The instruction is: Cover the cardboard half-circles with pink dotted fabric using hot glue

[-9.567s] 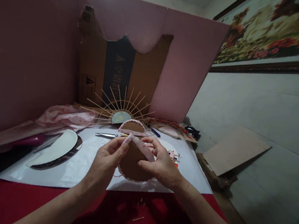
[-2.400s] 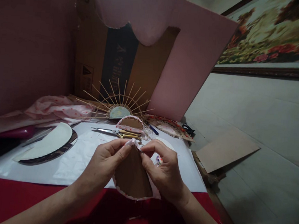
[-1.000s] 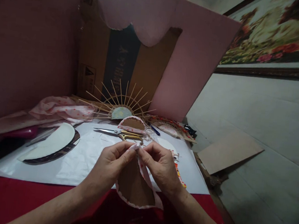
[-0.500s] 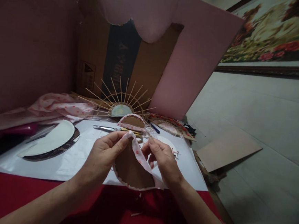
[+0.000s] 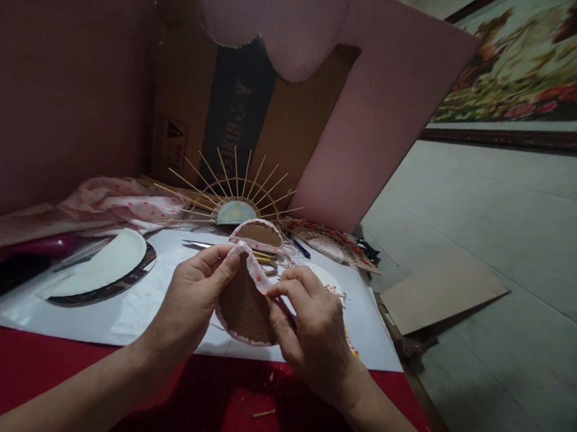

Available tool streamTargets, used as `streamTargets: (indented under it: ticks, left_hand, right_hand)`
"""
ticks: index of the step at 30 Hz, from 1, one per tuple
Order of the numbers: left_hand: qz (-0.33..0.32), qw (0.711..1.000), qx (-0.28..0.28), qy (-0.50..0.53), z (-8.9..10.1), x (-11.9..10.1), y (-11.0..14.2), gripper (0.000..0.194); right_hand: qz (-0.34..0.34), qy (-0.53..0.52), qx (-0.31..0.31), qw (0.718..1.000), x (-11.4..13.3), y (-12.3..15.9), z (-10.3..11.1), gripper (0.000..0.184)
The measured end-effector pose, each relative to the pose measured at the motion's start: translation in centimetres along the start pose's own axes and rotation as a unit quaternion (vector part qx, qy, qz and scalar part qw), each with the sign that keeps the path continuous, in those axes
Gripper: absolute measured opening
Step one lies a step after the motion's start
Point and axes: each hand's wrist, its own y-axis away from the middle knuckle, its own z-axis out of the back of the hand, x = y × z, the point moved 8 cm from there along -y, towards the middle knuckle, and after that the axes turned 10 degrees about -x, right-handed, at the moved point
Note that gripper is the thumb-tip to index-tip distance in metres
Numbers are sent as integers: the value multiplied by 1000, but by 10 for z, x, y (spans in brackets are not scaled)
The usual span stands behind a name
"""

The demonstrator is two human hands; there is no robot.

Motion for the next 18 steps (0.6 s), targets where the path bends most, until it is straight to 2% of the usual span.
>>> streamTargets:
  ticks: [4,7,10,11,12,14,16,18]
  left_hand:
    - [8,1000,-11,9,2,1,1,19]
    - [18,1000,-9,10,1,2,1,18]
    - [23,1000,1,11,-1,2,3,18]
    - [27,1000,10,13,-3,2,4,18]
    - [32,999,19,16,-5,2,5,18]
    - [40,998,34,21,-8,3,7,17]
    - [42,998,35,17,-9,4,8,17]
    - [46,998,35,13,-9,7,8,17]
  right_hand:
    - [33,34,4,999,9,1,-3,16]
    - [25,-18,-27,999,10,0,7,15]
    - [-79,-90,-115,986,-11,-2,26,19]
    - [-133,-111,-118,978,-21,-2,25,23]
    - [-188,-138,-98,968,-31,0,19,27]
    - [-271,-212,-18,939,-44,6,-4,34]
    - [-306,-280,27,910,-47,12,-21,37]
    - [-308,-299,22,903,-48,14,-27,37]
